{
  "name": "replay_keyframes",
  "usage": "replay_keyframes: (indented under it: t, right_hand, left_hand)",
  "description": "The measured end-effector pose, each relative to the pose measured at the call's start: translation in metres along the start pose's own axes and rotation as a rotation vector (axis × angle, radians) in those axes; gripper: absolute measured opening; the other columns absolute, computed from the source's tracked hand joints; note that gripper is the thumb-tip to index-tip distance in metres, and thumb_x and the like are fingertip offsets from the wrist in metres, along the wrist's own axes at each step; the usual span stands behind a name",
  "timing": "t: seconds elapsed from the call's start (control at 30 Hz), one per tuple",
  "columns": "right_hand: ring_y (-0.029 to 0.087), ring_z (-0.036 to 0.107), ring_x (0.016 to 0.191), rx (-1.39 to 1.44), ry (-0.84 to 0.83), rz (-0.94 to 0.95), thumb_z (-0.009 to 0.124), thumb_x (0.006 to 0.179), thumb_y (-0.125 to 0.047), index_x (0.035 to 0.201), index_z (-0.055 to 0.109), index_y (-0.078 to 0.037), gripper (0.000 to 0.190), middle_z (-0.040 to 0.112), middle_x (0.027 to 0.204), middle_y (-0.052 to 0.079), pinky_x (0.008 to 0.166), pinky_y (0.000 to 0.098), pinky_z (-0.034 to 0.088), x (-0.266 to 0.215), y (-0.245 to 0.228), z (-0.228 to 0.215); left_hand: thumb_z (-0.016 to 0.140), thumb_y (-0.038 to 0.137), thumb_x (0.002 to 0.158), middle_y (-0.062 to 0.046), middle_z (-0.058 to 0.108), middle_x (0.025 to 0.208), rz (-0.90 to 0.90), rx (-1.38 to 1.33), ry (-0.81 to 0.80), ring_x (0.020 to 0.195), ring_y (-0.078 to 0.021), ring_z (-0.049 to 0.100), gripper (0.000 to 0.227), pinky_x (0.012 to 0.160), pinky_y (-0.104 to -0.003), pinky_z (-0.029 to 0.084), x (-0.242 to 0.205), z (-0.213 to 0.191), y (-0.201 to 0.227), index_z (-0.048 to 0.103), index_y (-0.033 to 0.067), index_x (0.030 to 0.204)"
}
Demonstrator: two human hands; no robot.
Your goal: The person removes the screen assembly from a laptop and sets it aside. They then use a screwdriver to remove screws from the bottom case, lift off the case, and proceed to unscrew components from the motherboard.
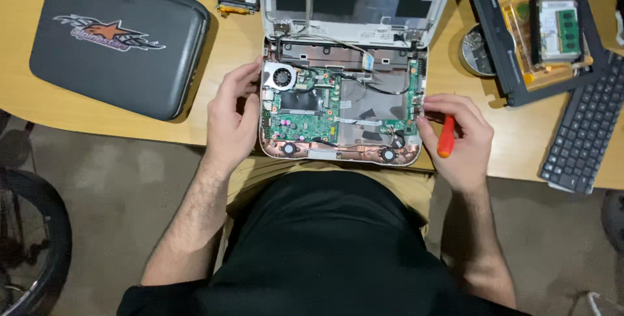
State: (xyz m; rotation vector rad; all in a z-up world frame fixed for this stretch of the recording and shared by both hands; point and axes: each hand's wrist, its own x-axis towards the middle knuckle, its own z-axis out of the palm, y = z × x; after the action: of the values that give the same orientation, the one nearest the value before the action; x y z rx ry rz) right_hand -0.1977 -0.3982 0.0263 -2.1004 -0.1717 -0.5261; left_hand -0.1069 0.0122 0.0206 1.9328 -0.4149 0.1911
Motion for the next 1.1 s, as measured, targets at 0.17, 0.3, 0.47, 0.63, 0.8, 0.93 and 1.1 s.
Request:
replay_keyframes:
  t: [0.17,0.3,0.47,0.63,0.8,0.93,1.1]
  right_hand:
    - [0.046,0.084,0.125,-0.038,-0.029,-0.048,0.099,0.111,0.002,0.128,0.089,0.004,0.020,0.085,0.129,0.025,0.114,0.0551,0.066,-0.002,0.015,-0.002]
    - [0.044,0.079,0.131,-0.152,-0.088,-0.109,0.091,0.118,0.005,0.132,0.083,0.010,0.017,0.081,0.137,0.031,0.117,0.0521,0.065,-0.003,-0.002,-0.003]
    - [0.043,0.079,0.129,-0.131,-0.085,-0.092,0.089,0.118,0.007,0.132,0.083,0.011,0.016,0.081,0.136,0.032,0.116,0.0510,0.065,-0.003,-0.001,-0.003]
    - [0.044,0.079,0.129,-0.126,-0.083,-0.084,0.088,0.119,0.006,0.133,0.083,0.013,0.016,0.081,0.135,0.033,0.116,0.0517,0.064,-0.003,0.001,-0.003]
    - [0.045,0.078,0.130,-0.146,-0.086,-0.065,0.087,0.123,0.008,0.132,0.083,0.015,0.013,0.081,0.136,0.034,0.117,0.0525,0.063,-0.003,-0.005,-0.001]
    - [0.045,0.077,0.130,-0.148,-0.089,-0.074,0.087,0.123,0.011,0.132,0.082,0.015,0.011,0.081,0.135,0.034,0.120,0.0529,0.062,-0.002,-0.003,0.000]
    - [0.046,0.078,0.128,-0.148,-0.088,-0.073,0.088,0.123,0.010,0.131,0.082,0.018,0.013,0.080,0.134,0.035,0.116,0.0537,0.064,-0.002,0.002,-0.002]
  left_hand:
    - [0.062,-0.016,0.114,-0.023,0.076,0.167,0.006,0.032,0.042,0.138,-0.0381,0.080,0.050,0.114,-0.049,0.067,0.001,0.002,-0.010,0.066,-0.0002,0.161]
    - [0.058,-0.010,0.118,-0.015,0.078,0.164,-0.031,0.065,0.029,0.135,-0.0293,0.080,0.047,0.121,-0.042,0.067,0.001,0.002,0.008,0.067,0.0007,0.163]
    - [0.058,-0.013,0.113,-0.020,0.075,0.170,-0.038,0.065,0.025,0.133,-0.0302,0.080,0.046,0.121,-0.043,0.067,0.002,0.004,0.006,0.068,0.0008,0.156]
    - [0.060,-0.014,0.112,-0.021,0.076,0.169,-0.045,0.047,0.024,0.129,-0.0300,0.081,0.043,0.120,-0.043,0.068,0.006,0.004,0.007,0.069,0.0011,0.151]
    - [0.062,-0.013,0.111,-0.024,0.076,0.168,-0.013,0.076,0.009,0.129,-0.0314,0.080,0.038,0.116,-0.042,0.068,0.005,0.002,0.003,0.072,0.0015,0.145]
    - [0.057,-0.016,0.112,-0.030,0.072,0.170,-0.020,0.018,0.009,0.142,-0.0323,0.081,0.039,0.120,-0.039,0.066,0.005,0.002,0.006,0.072,-0.0005,0.144]
    - [0.056,-0.016,0.112,-0.027,0.077,0.165,-0.007,0.067,0.024,0.150,-0.0345,0.079,0.035,0.117,-0.040,0.066,0.009,0.003,0.010,0.075,-0.0010,0.137]
